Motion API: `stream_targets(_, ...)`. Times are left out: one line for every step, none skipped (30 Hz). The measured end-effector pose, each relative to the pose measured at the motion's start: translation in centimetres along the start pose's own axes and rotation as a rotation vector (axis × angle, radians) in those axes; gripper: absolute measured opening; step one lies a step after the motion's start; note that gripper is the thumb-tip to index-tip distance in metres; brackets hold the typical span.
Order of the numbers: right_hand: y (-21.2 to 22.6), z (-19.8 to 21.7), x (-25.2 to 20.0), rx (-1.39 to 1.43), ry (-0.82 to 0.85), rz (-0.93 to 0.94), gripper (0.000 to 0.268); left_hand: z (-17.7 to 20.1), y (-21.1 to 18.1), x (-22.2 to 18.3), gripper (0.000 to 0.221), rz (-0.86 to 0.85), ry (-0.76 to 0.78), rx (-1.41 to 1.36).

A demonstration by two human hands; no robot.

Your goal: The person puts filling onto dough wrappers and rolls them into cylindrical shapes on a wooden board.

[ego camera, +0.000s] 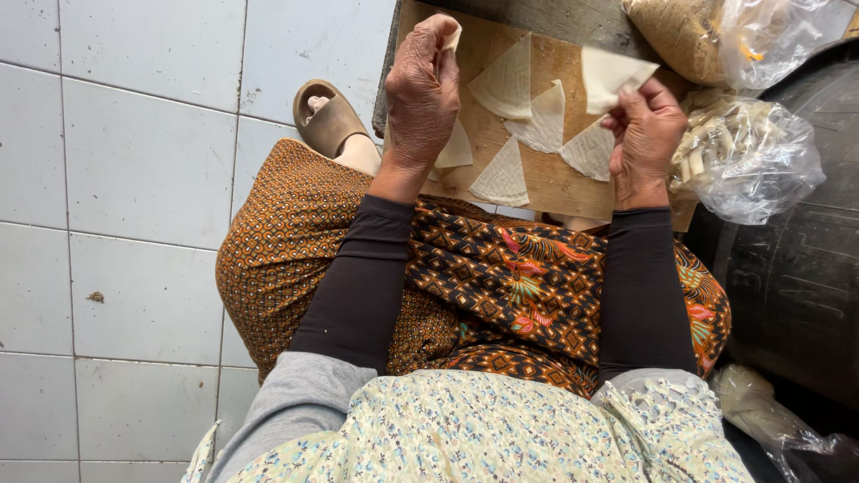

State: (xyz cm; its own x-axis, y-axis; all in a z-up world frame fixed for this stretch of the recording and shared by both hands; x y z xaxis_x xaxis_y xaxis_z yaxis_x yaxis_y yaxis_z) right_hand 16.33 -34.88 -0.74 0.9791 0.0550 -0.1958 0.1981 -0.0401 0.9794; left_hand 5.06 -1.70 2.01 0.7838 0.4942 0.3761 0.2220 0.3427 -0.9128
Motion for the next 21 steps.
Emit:
stream_targets(0.5, -0.2, -0.2, 0.069, 0.018, 0.051, 0.011, 0.2, -0.3, 0.1, 0.03, -0.029, -0.015, 0.042)
stream_targets(0.5, -0.4, -0.1, -0.015, 0.011, 0.079, 0.008, 0.5, -0.6, 0.1, 0.03, -0.057, -0.029, 0.084)
stream_targets(0.3, -0.6, 0.0, -0.097, 0.002, 0.108, 0.006, 0.6, -0.8, 0.2, 0.03, -0.073, -0.022, 0.109)
stream_targets(0.0, -0.6, 0.0, -0.179, -0.007, 0.137, 0.007, 0.7, -1.0, 0.2, 0.03, -0.089, -0.015, 0.134)
stream_targets(0.1, -0.3, -0.1, -0.299, -0.038, 0.199, 0.007, 0.6, -1.1, 0.3, 0.03, -0.107, -0.008, 0.157)
stream_targets(0.2, -0.2, -0.2, -0.42, -0.069, 0.261, 0.007, 0.5, -1.1, 0.3, 0.03, -0.091, 0.0, 0.148)
stream_targets(0.4, -0.3, -0.3, -0.54, -0.097, 0.319, 0.007, 0.5, -1.0, 0.3, 0.029, -0.072, 0.006, 0.142)
stream_targets(0.9, -0.6, -0.6, -0.699, -0.136, 0.458, 0.007, 0.5, -0.9, 0.2, 0.029, -0.052, 0.011, 0.137)
stream_targets(1.4, -0.8, -1.2, -0.859, -0.175, 0.592, 0.008, 0.6, -0.8, 0.1, 0.03, -0.046, 0.012, 0.125)
stream_targets(1.8, -1.1, -1.8, -1.019, -0.21, 0.727, 0.009, 0.7, -0.7, 0.0, 0.031, -0.04, 0.012, 0.113)
stream_targets(1.6, -1.9, -2.0, -1.254, -0.107, 0.729, 0.008, 0.6, -0.6, 0.2, 0.032, -0.04, 0.013, 0.097)
stream_targets(1.1, -2.7, -2.1, -1.488, 0.003, 0.725, 0.008, 0.7, -0.6, 0.1, 0.031, -0.026, 0.015, 0.096)
stream_targets(0.7, -3.3, -2.1, -1.72, 0.116, 0.719, 0.009, 0.7, -0.6, 0.1, 0.03, -0.016, 0.015, 0.093)
stream_targets(0.1, -3.7, -2.9, -1.628, 0.162, 0.694, 0.007, 0.6, -0.6, 0.2, 0.029, -0.006, 0.015, 0.09)
stream_targets(-0.6, -4.2, -3.9, -1.535, 0.214, 0.668, 0.012, 0.5, -0.6, 0.2, 0.029, -0.011, 0.017, 0.09)
stream_targets(-0.7, -4.4, -4.1, -1.533, 0.19, 0.692, 0.015, 0.4, -0.5, 0.3, 0.029, -0.017, 0.019, 0.089)
stream_targets(-0.8, -4.4, -4.6, -1.529, 0.173, 0.709, 0.018, 0.5, -0.3, 0.0, 0.029, -0.015, 0.024, 0.091)
stream_targets(-0.9, -4.3, -4.9, -1.526, 0.156, 0.726, 0.021, 0.5, -0.2, -0.2, 0.028, -0.009, 0.036, 0.073)
stream_targets(-1.0, -4.2, -4.9, -1.504, 0.166, 0.719, 0.02, 0.5, -0.1, -0.3, 0.028, -0.008, 0.052, 0.052)
stream_targets(-1.0, -4.1, -4.8, -1.482, 0.175, 0.711, 0.019, 0.5, -0.1, -0.3, 0.028, -0.006, 0.067, 0.032)
stream_targets(-0.9, -4.0, -4.4, -1.459, 0.181, 0.712, 0.018, 0.4, -0.1, -0.2, 0.028, 0.0, 0.071, 0.044)
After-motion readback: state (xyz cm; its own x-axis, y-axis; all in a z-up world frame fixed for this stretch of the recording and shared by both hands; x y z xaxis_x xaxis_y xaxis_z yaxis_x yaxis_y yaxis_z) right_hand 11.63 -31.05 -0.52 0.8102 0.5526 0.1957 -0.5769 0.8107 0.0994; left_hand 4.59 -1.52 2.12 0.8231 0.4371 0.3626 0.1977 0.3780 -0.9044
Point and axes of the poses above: each hand's wrist, its own x-axis towards the middle knuckle, its own z-axis out of the back of the hand, y = z × x, the point moved 3 cm from there along x, towards the middle knuckle, and after that the axes turned 7 degrees about y, right-handed, at the moved point
